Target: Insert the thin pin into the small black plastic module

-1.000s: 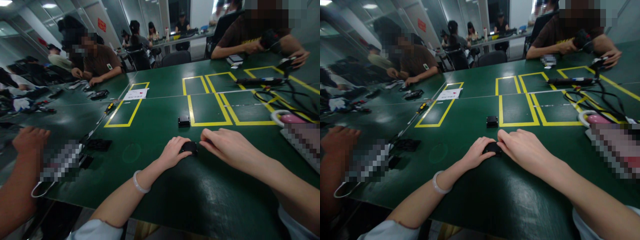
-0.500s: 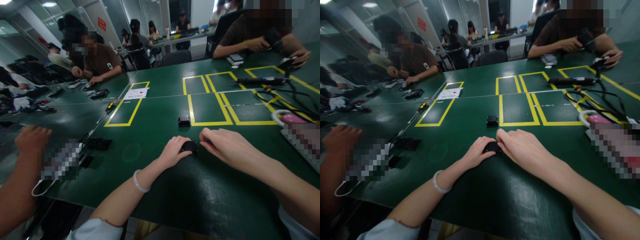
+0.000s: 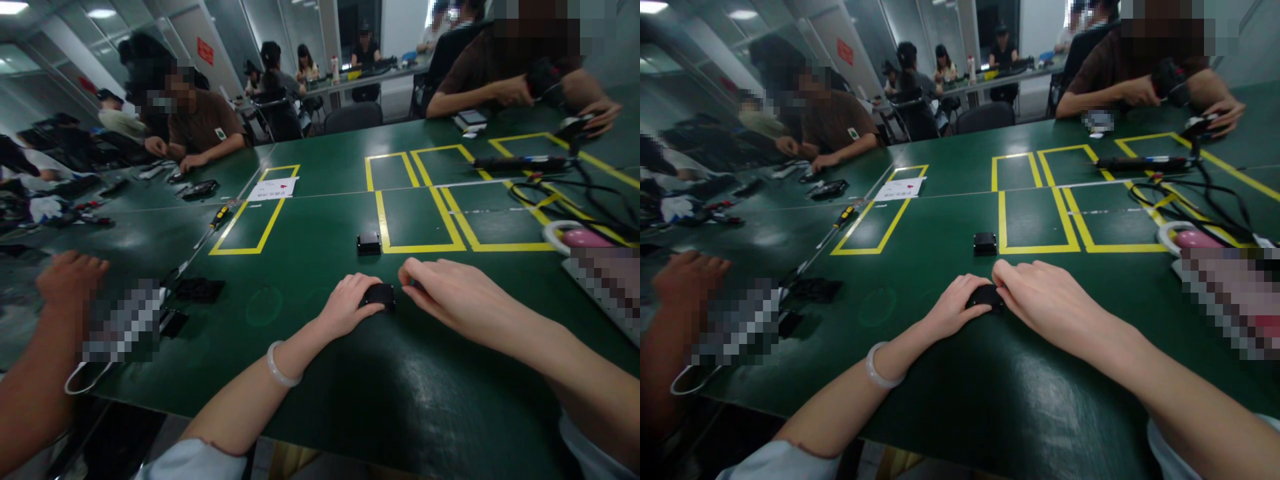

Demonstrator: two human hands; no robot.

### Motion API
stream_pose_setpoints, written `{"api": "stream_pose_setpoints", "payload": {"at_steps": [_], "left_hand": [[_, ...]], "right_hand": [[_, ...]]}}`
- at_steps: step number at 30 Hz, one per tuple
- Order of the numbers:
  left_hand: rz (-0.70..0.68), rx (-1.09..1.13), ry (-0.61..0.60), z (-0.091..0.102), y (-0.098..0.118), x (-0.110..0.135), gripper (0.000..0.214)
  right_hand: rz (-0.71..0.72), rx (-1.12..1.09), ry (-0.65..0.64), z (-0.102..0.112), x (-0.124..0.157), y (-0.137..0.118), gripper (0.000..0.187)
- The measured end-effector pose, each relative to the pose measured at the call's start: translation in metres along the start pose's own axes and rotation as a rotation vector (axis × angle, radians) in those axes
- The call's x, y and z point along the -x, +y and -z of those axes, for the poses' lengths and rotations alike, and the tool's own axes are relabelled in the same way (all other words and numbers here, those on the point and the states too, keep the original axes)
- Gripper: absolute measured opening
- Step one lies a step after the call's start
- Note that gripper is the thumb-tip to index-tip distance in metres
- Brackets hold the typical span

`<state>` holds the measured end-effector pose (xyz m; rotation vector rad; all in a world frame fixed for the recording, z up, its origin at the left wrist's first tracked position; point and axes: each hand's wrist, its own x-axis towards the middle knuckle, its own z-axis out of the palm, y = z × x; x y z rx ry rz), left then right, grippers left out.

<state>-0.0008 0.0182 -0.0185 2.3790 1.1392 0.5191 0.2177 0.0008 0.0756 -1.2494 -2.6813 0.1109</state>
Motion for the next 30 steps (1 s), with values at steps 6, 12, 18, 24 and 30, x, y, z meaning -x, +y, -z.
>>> {"api": "stream_pose_setpoints", "payload": {"at_steps": [6, 12, 18, 24, 30], "left_hand": [[-0.002, -0.001, 0.003, 0.0002, -0.0004, 0.0, 0.035], [-0.002, 0.005, 0.004, -0.0006, -0.0011, 0.0, 0.035], [-0.003, -0.002, 0.01, -0.0019, -0.002, -0.0004, 0.035], [-0.001, -0.002, 0.008, -0.0018, -0.002, -0.0002, 0.035], [-0.004, 0.006, 0.008, -0.0009, -0.0011, 0.0, 0.035]], "right_hand": [[-0.022, 0.0, -0.014, 0.0014, -0.0009, -0.0016, 0.013], [-0.025, -0.012, -0.014, -0.0001, -0.0012, -0.0009, 0.012], [0.003, -0.037, 0.014, 0.0018, 0.0011, -0.0017, 0.005], [-0.044, 0.052, -0.006, -0.0001, -0.0015, -0.0007, 0.02], [-0.034, -0.009, 0.037, -0.0002, 0.0003, 0.0005, 0.009]]}}
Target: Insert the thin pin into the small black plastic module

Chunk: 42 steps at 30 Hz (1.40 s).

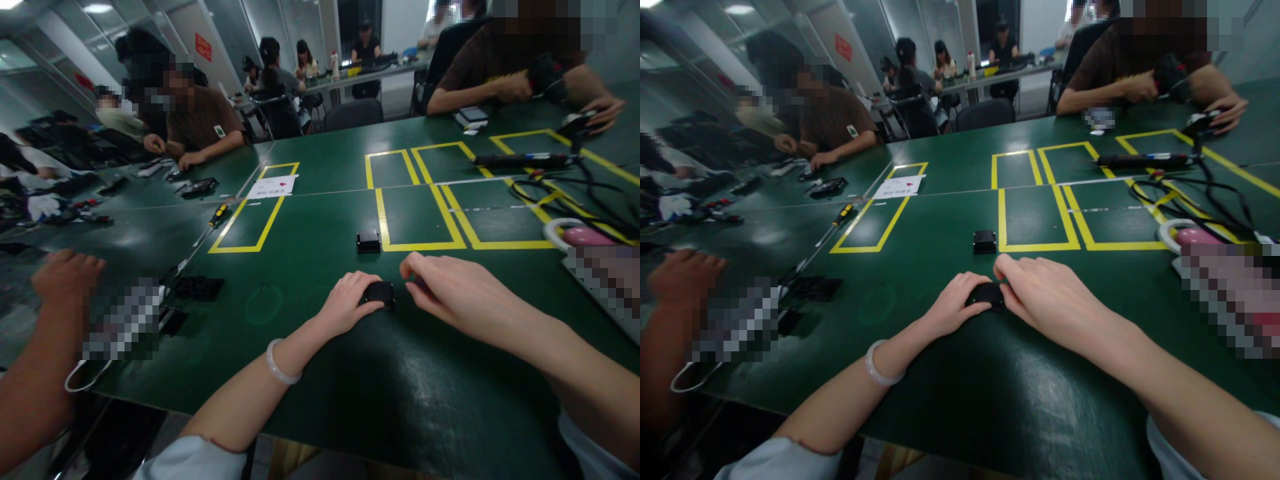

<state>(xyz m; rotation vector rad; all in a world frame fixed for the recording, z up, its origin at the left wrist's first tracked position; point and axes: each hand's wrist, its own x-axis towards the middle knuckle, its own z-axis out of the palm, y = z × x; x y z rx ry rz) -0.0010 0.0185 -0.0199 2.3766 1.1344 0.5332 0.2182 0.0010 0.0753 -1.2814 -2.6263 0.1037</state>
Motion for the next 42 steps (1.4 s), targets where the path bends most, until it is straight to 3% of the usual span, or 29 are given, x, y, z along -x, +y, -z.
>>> {"api": "stream_pose_setpoints", "payload": {"at_steps": [5, 10, 19, 25, 33, 42], "left_hand": [[0.008, 0.004, -0.004, 0.0004, 0.0002, 0.0002, 0.035], [0.015, 0.006, -0.014, 0.0006, -0.0001, 0.0, 0.036], [0.008, -0.002, -0.014, 0.0015, 0.0012, -0.0005, 0.035], [0.008, 0.005, -0.017, 0.0011, 0.0004, -0.0003, 0.035], [0.017, 0.007, -0.015, 0.0006, 0.0004, -0.0004, 0.035], [0.022, 0.013, -0.012, 0.0015, 0.0014, 0.0002, 0.035]], "right_hand": [[0.031, -0.024, 0.007, 0.0016, 0.0005, -0.0011, 0.009], [-0.003, 0.078, -0.005, 0.0006, -0.0013, -0.0026, 0.023], [0.058, -0.045, -0.022, 0.0036, 0.0011, 0.0011, 0.005], [-0.017, 0.056, -0.026, 0.0021, -0.0002, -0.0019, 0.02], [0.039, -0.058, -0.003, 0.0021, 0.0008, 0.0023, 0.007], [-0.006, 0.097, -0.042, 0.0003, -0.0012, -0.0026, 0.021]]}}
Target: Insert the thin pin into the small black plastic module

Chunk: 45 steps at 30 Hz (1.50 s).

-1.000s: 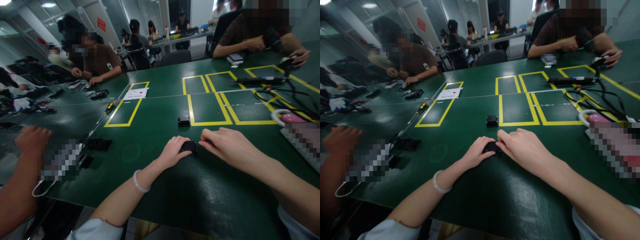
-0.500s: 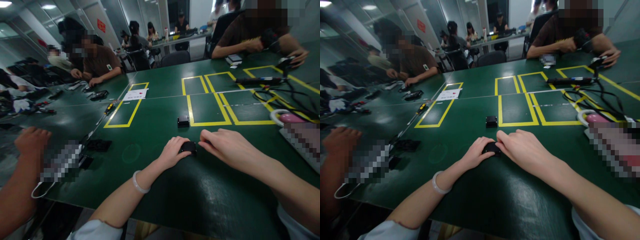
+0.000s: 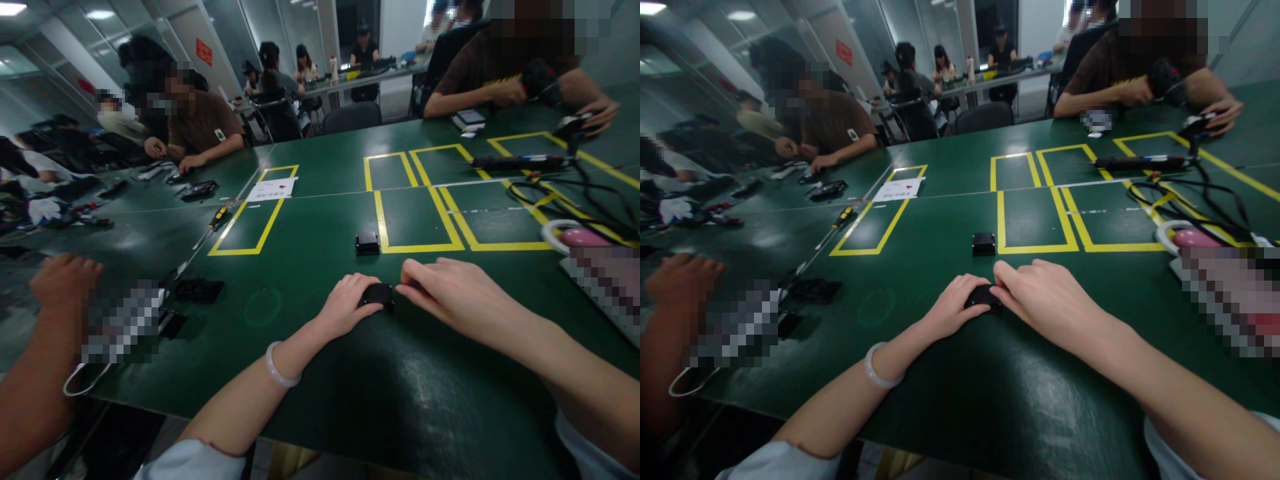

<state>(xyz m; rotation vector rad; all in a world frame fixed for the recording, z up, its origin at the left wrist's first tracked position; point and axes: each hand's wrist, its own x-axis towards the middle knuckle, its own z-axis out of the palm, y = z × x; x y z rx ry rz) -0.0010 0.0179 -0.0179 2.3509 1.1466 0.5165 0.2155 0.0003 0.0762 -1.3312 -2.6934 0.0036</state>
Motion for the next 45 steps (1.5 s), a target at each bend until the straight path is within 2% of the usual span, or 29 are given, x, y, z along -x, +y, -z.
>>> {"api": "stream_pose_setpoints", "payload": {"at_steps": [7, 15, 21, 26, 30, 37, 42, 45], "left_hand": [[0.004, -0.009, -0.015, 0.0, -0.0003, -0.0005, 0.036], [-0.006, -0.008, 0.005, -0.0008, -0.0004, -0.0003, 0.034], [-0.013, -0.018, 0.005, -0.0013, -0.0014, -0.0003, 0.035], [-0.016, -0.016, 0.006, -0.0015, -0.0019, -0.0003, 0.035], [-0.009, -0.014, 0.005, -0.0015, -0.0022, -0.0004, 0.035], [-0.023, -0.014, -0.001, -0.0016, -0.0023, -0.0013, 0.035], [-0.022, -0.019, 0.01, -0.0025, -0.0027, -0.0012, 0.035], [-0.023, -0.016, 0.012, -0.0021, -0.0024, -0.001, 0.035]], "right_hand": [[0.006, 0.036, 0.04, -0.0029, -0.0011, 0.0006, 0.023], [0.038, -0.139, 0.037, 0.001, 0.0018, -0.0006, 0.01], [0.007, -0.042, 0.004, -0.0002, 0.0003, -0.0012, 0.022], [0.027, -0.155, 0.021, 0.0011, 0.0018, -0.0001, 0.008], [0.028, -0.169, 0.025, 0.0021, 0.0014, 0.0005, 0.004], [-0.042, -0.079, -0.008, -0.0034, -0.001, 0.0025, 0.02], [0.041, -0.202, -0.006, -0.0007, 0.0014, 0.0045, 0.005], [0.04, -0.21, 0.0, 0.0015, 0.0016, 0.0052, 0.004]]}}
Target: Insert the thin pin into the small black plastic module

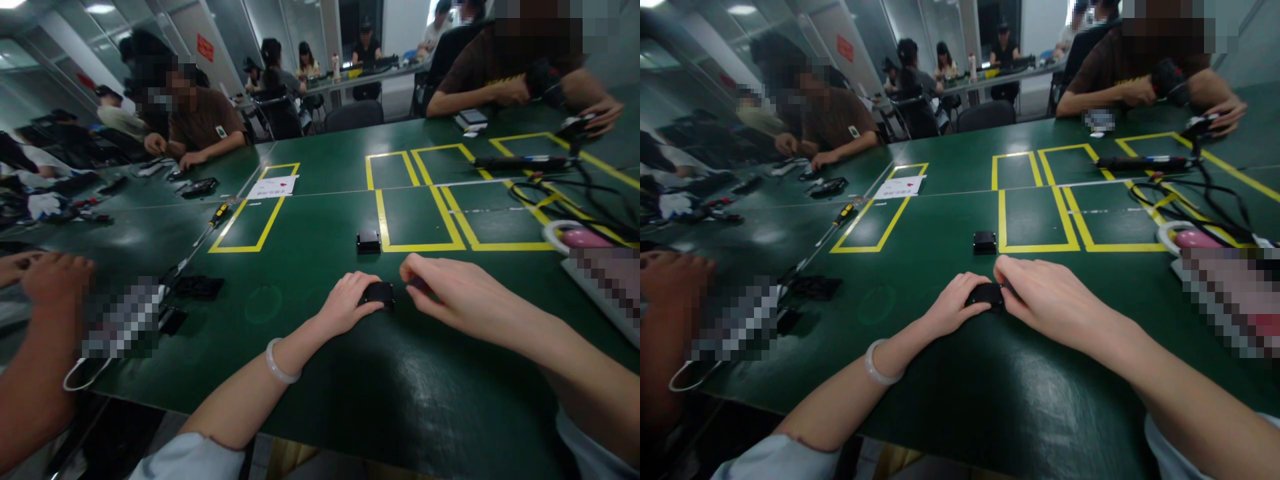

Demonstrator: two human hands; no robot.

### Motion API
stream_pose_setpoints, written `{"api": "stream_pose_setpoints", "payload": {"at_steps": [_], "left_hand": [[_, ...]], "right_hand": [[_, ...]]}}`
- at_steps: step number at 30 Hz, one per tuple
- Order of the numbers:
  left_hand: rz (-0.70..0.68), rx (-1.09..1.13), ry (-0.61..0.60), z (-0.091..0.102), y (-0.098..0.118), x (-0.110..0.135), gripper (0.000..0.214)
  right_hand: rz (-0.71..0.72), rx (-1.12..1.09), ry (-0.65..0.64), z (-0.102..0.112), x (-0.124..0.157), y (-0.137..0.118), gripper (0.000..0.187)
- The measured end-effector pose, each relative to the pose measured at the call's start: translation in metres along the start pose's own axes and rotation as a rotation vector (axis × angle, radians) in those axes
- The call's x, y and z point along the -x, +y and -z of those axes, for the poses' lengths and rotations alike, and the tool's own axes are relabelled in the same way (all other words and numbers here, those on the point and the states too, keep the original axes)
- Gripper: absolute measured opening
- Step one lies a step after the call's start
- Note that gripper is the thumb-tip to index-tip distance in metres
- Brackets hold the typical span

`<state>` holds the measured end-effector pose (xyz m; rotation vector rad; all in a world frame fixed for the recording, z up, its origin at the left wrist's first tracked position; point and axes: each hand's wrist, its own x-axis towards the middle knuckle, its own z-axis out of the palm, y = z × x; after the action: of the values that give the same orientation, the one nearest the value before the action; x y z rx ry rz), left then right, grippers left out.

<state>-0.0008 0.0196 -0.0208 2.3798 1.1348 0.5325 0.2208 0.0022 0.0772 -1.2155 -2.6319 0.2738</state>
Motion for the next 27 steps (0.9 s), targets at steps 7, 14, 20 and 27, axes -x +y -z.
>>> {"api": "stream_pose_setpoints", "payload": {"at_steps": [7, 14, 20, 27], "left_hand": [[-0.007, -0.009, -0.004, 0.0007, 0.0006, -0.0001, 0.035], [-0.006, 0.004, 0.001, 0.0007, 0.0009, 0.0, 0.034], [0.004, 0.006, -0.014, 0.0013, 0.0014, -0.0002, 0.035], [-0.001, 0.015, -0.015, 0.001, 0.001, 0.0001, 0.034]], "right_hand": [[-0.044, 0.07, -0.021, 0.0001, -0.0018, 0.001, 0.015], [-0.023, 0.026, 0.018, 0.0013, 0.0005, 0.0023, 0.007], [-0.017, 0.052, 0.02, 0.0005, -0.0007, 0.0016, 0.007], [-0.083, 0.134, -0.024, 0.0007, -0.0018, 0.0006, 0.015]]}}
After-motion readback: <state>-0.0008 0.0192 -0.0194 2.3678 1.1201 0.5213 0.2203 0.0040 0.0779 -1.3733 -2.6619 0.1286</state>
